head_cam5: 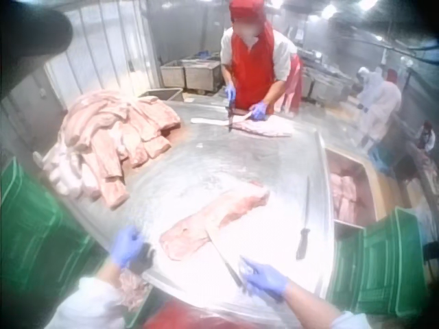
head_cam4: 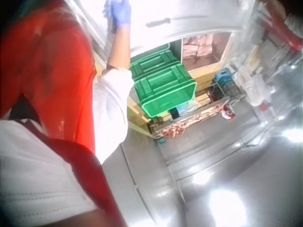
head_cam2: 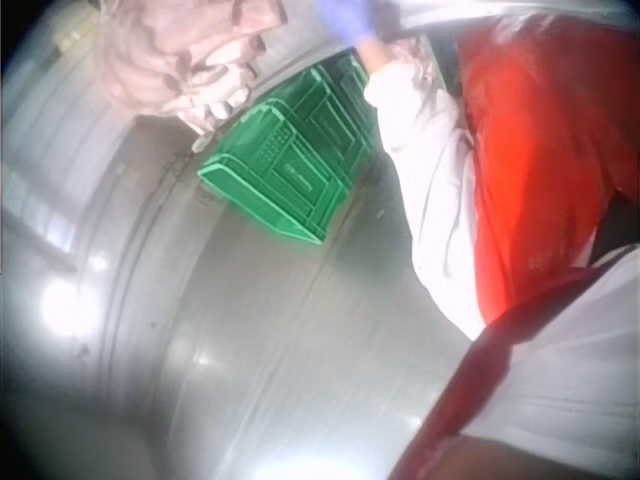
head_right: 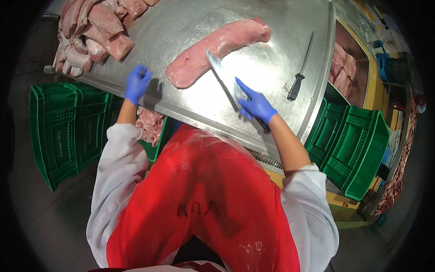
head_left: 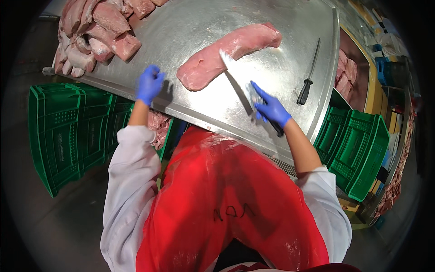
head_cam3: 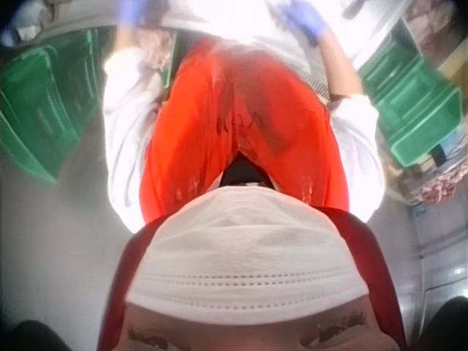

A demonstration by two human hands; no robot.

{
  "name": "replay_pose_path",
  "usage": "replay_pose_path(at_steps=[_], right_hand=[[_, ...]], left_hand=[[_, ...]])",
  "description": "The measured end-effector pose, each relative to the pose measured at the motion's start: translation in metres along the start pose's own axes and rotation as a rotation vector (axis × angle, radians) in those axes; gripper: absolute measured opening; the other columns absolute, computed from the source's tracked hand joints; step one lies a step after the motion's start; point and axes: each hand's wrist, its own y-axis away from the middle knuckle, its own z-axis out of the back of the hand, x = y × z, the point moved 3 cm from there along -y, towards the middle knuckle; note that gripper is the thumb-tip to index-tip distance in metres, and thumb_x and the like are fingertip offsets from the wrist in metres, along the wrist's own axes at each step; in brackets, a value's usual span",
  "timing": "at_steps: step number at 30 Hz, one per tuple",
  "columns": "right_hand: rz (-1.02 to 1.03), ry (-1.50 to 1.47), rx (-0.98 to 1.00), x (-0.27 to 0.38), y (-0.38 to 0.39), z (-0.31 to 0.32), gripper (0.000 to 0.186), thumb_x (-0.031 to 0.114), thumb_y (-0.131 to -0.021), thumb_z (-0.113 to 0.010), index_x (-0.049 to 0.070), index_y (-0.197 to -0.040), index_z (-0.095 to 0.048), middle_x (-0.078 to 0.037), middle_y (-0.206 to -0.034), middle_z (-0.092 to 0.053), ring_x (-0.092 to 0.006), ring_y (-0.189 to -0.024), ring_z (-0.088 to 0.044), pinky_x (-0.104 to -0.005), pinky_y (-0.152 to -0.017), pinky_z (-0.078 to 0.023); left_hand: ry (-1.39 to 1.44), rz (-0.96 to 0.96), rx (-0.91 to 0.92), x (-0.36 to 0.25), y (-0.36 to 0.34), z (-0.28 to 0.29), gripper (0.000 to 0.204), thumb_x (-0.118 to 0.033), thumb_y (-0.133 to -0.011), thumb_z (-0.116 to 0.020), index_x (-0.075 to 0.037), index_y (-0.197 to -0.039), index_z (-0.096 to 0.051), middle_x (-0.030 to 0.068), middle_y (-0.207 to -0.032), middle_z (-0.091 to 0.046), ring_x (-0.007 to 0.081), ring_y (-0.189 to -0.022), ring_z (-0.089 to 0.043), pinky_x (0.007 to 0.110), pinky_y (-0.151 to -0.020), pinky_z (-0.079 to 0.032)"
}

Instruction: The person uses a knife to trim fat and connective tissue from large pork loins on a stainless steel table. They repeatedly cut, lift, and place trimmed pieces into green crates while handling multiple loins in sequence.

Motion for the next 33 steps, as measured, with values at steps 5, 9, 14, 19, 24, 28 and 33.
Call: replay_pose_path(at_steps=[5,9,14,19,24,28,33], right_hand=[[0.145,-0.016,-0.074,0.049,-0.120,-0.021,0.072,0.014,-0.095,-0.056,0.032,-0.159,-0.028,-0.011,-0.074,-0.066,-0.0136,-0.055,-0.060,-0.0308,-0.063,-0.054],[0.028,-0.193,0.056,0.059,-0.167,-0.049,0.076,0.011,-0.095,-0.053,0.034,-0.160,-0.021,-0.011,-0.071,-0.063,-0.0157,-0.050,-0.057,-0.0327,-0.056,-0.055],[-0.047,0.101,0.214,0.040,-0.067,-0.049,0.066,0.017,-0.101,-0.049,0.034,-0.159,-0.024,-0.011,-0.079,-0.069,-0.0150,-0.059,-0.066,-0.0299,-0.058,-0.057],[-0.129,0.253,0.410,0.008,0.024,-0.023,0.069,0.013,-0.099,-0.054,0.033,-0.159,-0.027,-0.006,-0.073,-0.068,-0.0103,-0.059,-0.064,-0.0254,-0.054,-0.052],[-0.035,-0.250,0.054,-0.015,0.009,-0.005,0.078,-0.001,-0.095,-0.056,0.030,-0.160,-0.026,-0.005,-0.095,-0.066,-0.0088,-0.060,-0.061,-0.0227,-0.048,-0.048],[0.071,-0.366,-0.092,-0.007,-0.012,0.001,0.081,-0.002,-0.095,-0.056,0.025,-0.162,-0.019,-0.007,-0.096,-0.064,-0.0110,-0.060,-0.061,-0.0228,-0.046,-0.047],[0.080,-0.445,-0.319,0.031,-0.074,0.015,0.066,0.004,-0.097,-0.058,0.009,-0.156,-0.030,-0.008,-0.096,-0.062,-0.0158,-0.064,-0.065,-0.0263,-0.048,-0.050]], left_hand=[[-0.584,-0.125,0.221,-0.076,-0.037,-0.090,0.035,-0.032,-0.090,-0.062,-0.003,-0.112,-0.063,0.0213,-0.113,-0.067,0.0372,-0.109,-0.064,0.048,-0.093,-0.050],[-0.751,-0.116,0.531,-0.080,-0.060,-0.090,0.031,-0.030,-0.094,-0.053,-0.004,-0.106,-0.064,0.0220,-0.107,-0.069,0.0414,-0.100,-0.066,0.051,-0.090,-0.049],[-0.689,-0.255,0.314,-0.087,-0.057,-0.030,0.020,-0.020,-0.088,-0.057,-0.007,-0.101,-0.066,0.0205,-0.100,-0.070,0.0418,-0.094,-0.066,0.051,-0.083,-0.050],[-0.569,-0.271,0.115,-0.012,0.008,0.069,0.012,-0.014,-0.086,-0.057,-0.004,-0.092,-0.060,0.0223,-0.089,-0.065,0.0474,-0.086,-0.060,0.056,-0.075,-0.048],[-0.810,0.037,0.414,0.082,0.117,0.133,0.021,-0.016,-0.085,-0.060,-0.005,-0.102,-0.058,0.0206,-0.098,-0.064,0.0413,-0.096,-0.061,0.055,-0.083,-0.046],[-0.835,-0.150,0.497,0.068,0.099,0.113,0.041,-0.021,-0.084,-0.064,-0.004,-0.121,-0.058,0.0194,-0.114,-0.063,0.0405,-0.107,-0.060,0.054,-0.095,-0.043],[-0.119,-0.398,0.243,-0.028,-0.036,-0.029,0.053,-0.034,-0.092,-0.064,-0.004,-0.134,-0.052,0.0261,-0.125,-0.058,0.0449,-0.114,-0.057,0.049,-0.099,-0.045]])
